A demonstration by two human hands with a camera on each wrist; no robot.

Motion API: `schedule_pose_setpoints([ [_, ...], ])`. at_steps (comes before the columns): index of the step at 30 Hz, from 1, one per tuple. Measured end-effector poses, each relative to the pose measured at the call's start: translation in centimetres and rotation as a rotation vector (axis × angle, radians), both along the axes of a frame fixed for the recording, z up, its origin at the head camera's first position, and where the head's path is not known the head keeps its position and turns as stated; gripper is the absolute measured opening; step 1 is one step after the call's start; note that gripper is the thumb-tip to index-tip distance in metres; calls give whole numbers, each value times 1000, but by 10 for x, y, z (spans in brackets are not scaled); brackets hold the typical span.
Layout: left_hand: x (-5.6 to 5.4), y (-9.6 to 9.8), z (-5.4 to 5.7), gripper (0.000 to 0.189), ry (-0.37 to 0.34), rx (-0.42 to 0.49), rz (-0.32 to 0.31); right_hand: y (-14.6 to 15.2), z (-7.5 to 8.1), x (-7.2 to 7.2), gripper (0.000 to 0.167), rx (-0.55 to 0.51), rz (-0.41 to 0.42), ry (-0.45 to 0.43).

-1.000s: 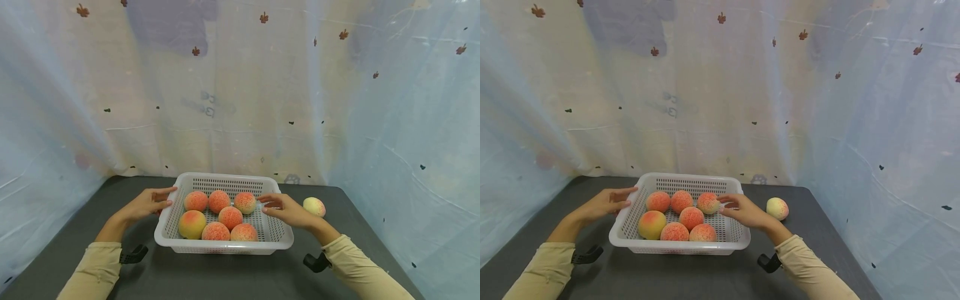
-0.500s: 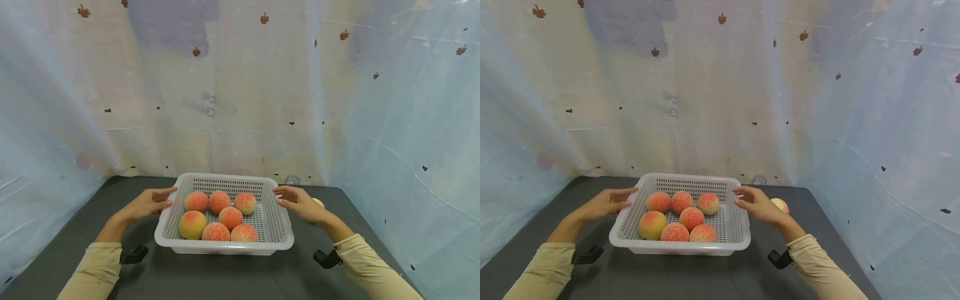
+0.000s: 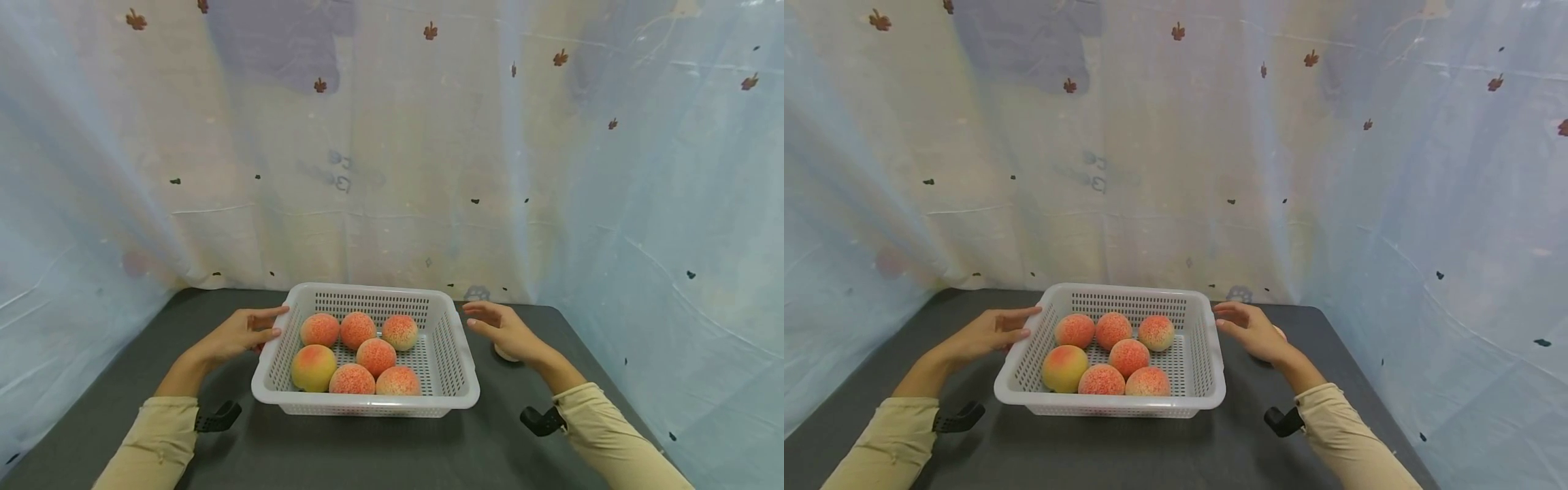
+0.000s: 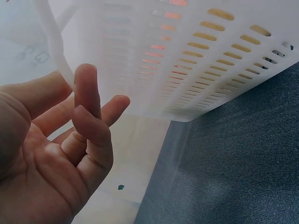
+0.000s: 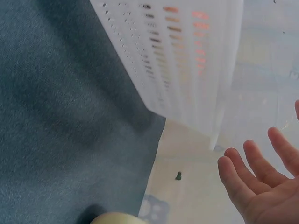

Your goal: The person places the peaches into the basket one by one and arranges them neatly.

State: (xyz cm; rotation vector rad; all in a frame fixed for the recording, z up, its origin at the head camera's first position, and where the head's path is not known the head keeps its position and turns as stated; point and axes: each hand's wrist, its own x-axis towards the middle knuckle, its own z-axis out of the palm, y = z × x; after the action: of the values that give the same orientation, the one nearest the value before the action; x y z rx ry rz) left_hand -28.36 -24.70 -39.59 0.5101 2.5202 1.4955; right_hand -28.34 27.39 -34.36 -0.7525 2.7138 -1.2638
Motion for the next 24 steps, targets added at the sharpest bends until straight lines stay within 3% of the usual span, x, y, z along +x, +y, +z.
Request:
schedule_pose_setpoints([
  [24, 0, -1, 1, 70, 0, -15, 2, 53, -12, -16, 50, -40, -183, 0],
])
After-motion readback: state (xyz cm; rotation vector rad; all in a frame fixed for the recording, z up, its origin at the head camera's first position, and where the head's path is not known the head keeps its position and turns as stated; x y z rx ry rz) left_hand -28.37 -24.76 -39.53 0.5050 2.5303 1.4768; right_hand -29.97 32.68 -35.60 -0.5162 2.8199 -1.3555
